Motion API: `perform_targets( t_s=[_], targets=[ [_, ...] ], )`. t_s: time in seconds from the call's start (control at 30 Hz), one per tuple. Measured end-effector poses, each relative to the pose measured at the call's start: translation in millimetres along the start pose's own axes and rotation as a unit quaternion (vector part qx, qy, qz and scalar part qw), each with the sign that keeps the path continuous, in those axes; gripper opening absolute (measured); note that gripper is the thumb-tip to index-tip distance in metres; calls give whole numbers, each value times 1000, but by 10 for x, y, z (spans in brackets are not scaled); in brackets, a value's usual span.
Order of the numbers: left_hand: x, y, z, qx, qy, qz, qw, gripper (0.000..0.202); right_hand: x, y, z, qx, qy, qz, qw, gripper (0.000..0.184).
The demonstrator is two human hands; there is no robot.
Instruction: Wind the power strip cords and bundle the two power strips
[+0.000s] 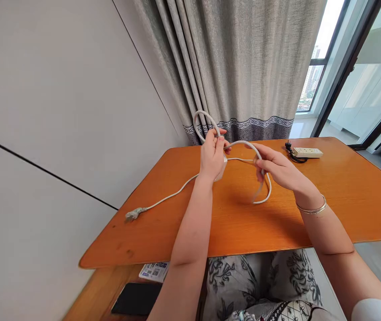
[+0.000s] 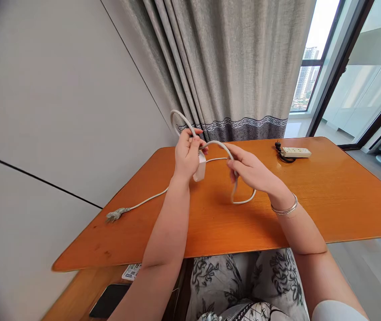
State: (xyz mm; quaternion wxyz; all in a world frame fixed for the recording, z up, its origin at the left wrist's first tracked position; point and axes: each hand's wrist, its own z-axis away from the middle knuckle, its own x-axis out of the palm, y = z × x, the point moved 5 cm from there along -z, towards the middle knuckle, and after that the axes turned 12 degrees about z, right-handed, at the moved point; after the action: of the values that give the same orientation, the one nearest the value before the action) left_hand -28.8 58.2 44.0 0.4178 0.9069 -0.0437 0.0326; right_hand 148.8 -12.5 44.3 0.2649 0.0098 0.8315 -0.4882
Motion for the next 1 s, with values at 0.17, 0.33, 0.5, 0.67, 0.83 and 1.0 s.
perform_targets(
  t_s=[0.17, 0.33, 0.5, 0.67, 0.83, 1.0],
  targets=[
    [249, 3, 61, -75, -100, 96, 988, 33, -222, -111, 21, -119, 144, 206, 960, 35],
    [506, 85, 256, -181, -239, 194, 934, 52, -419, -82, 25, -225, 230, 315, 893, 34],
    [678, 196, 444, -239, -321, 283, 872, 53, -527, 64, -41, -237, 267, 267, 895, 44],
    [742, 167, 450, -284, -315, 359, 832, 47, -465, 213, -152, -163, 171, 64, 970, 40],
    [663, 17, 378, -306, -285, 352, 837, 44, -469, 253, -170, -105, 180, -42, 977, 39],
    [543, -9, 344, -309, -301, 315, 846, 40, -425, 251, -187, -61, 166, -107, 978, 41]
  ],
)
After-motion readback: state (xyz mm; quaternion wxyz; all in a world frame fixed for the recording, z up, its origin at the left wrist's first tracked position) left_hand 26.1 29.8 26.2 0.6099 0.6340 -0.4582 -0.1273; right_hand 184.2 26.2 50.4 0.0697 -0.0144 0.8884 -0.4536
